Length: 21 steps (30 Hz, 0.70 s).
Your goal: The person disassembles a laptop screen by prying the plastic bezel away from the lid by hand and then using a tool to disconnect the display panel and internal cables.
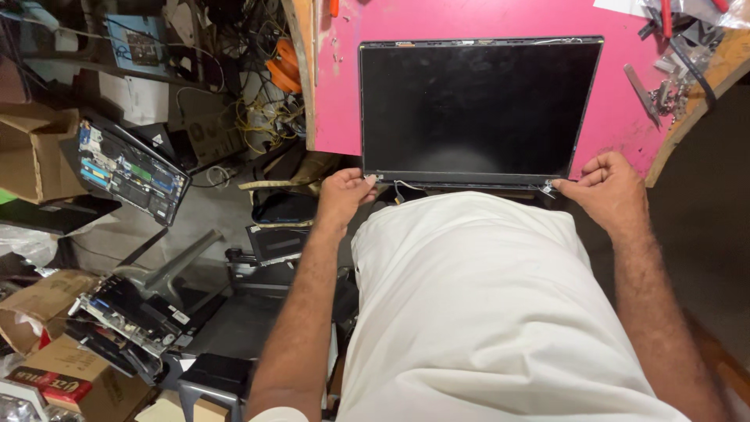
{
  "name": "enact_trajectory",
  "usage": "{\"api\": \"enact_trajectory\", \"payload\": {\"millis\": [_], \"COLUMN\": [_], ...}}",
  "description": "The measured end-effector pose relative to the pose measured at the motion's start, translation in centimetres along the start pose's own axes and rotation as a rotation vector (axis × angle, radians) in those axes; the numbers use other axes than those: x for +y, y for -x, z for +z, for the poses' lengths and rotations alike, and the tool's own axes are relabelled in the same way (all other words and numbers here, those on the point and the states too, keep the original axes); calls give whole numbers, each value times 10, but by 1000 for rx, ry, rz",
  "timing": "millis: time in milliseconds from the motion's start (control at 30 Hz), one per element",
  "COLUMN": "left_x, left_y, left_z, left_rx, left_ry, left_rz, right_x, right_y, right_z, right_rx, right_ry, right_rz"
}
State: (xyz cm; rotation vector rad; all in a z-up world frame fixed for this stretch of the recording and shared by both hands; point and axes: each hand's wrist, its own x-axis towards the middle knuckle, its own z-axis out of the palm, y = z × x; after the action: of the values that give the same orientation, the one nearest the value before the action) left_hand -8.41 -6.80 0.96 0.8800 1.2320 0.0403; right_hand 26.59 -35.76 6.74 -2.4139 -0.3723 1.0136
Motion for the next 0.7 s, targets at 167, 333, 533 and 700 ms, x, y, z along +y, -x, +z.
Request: {"api": "enact_trajectory", "payload": {"millis": [167,333,533,700], "left_x": [4,14,17,11], "left_y": [-3,5,13,11], "left_z": [7,9,17,17], "left_rx": [21,7,55,86], "left_ry": [55,195,265,271], "left_rz": [-30,-81,-50,-44], "right_x": [-5,-9,-11,-14], "right_y": [-2,-1,-2,-2], "right_z": [-3,-3,-3,-4], "right_rx": [-17,-25,-43,-46], "right_ry": [42,40,42,57], "right_rz": [24,35,65,61]}}
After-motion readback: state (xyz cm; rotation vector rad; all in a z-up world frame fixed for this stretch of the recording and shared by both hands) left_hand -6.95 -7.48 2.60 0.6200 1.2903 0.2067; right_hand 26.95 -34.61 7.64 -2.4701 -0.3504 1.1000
